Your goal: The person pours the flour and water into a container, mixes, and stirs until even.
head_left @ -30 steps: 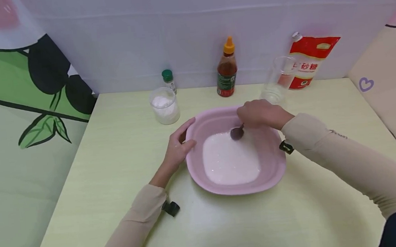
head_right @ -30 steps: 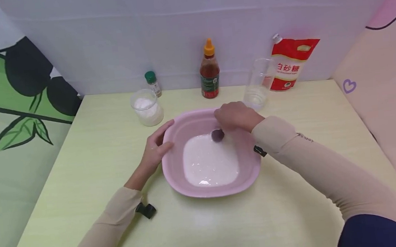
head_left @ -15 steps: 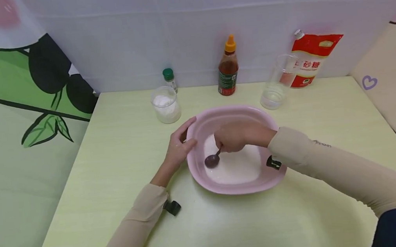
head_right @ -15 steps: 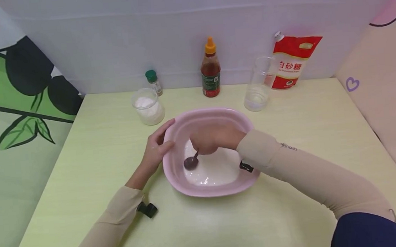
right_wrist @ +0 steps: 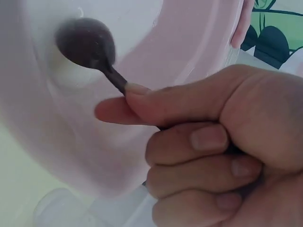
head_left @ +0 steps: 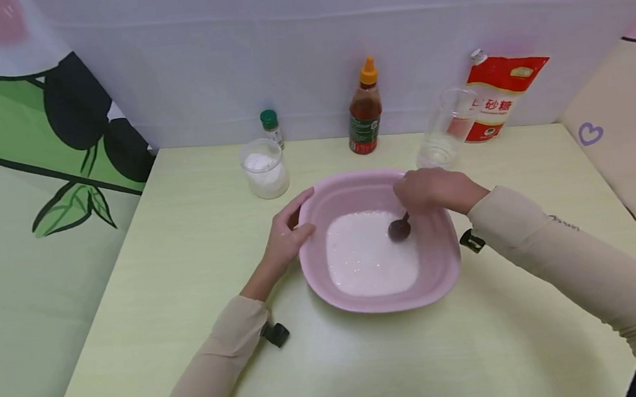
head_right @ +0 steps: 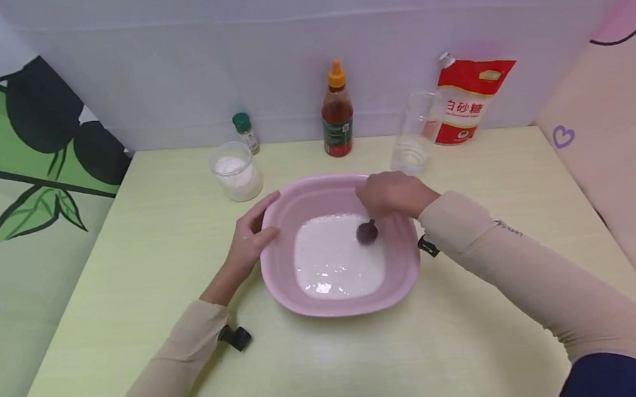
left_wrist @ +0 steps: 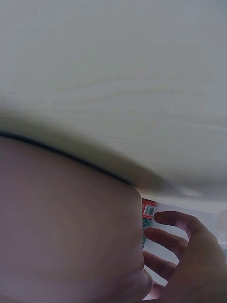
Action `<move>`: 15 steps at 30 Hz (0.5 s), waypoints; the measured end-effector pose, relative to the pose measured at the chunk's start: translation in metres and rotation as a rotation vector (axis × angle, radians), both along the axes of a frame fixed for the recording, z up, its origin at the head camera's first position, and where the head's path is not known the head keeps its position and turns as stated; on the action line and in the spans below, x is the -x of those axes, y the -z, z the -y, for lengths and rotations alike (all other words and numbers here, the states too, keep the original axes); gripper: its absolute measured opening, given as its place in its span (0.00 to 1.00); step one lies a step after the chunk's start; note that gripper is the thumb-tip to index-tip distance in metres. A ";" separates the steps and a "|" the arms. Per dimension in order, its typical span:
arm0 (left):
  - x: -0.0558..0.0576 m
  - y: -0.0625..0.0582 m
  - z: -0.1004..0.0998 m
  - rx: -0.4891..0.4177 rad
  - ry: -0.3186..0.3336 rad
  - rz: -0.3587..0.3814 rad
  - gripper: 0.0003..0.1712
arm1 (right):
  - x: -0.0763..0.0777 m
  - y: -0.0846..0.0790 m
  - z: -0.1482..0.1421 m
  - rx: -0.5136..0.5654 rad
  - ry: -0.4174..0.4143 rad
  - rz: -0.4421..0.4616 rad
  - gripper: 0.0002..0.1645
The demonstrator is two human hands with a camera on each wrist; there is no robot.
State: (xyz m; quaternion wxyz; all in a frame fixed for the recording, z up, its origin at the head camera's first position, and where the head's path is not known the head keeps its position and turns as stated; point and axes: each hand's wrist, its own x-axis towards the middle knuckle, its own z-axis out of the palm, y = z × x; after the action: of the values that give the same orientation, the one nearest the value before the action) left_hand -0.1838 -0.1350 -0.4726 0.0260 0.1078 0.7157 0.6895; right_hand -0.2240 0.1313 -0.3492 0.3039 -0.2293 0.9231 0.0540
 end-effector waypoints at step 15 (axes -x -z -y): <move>0.000 0.001 0.001 0.002 0.013 -0.038 0.40 | 0.000 0.025 0.058 0.256 -0.332 -0.013 0.12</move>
State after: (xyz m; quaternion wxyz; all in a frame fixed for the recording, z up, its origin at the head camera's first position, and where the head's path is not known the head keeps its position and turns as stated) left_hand -0.1836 -0.1356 -0.4731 0.0171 0.1256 0.7162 0.6863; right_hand -0.2238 0.0734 -0.3746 0.2535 -0.4147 0.8739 -0.0128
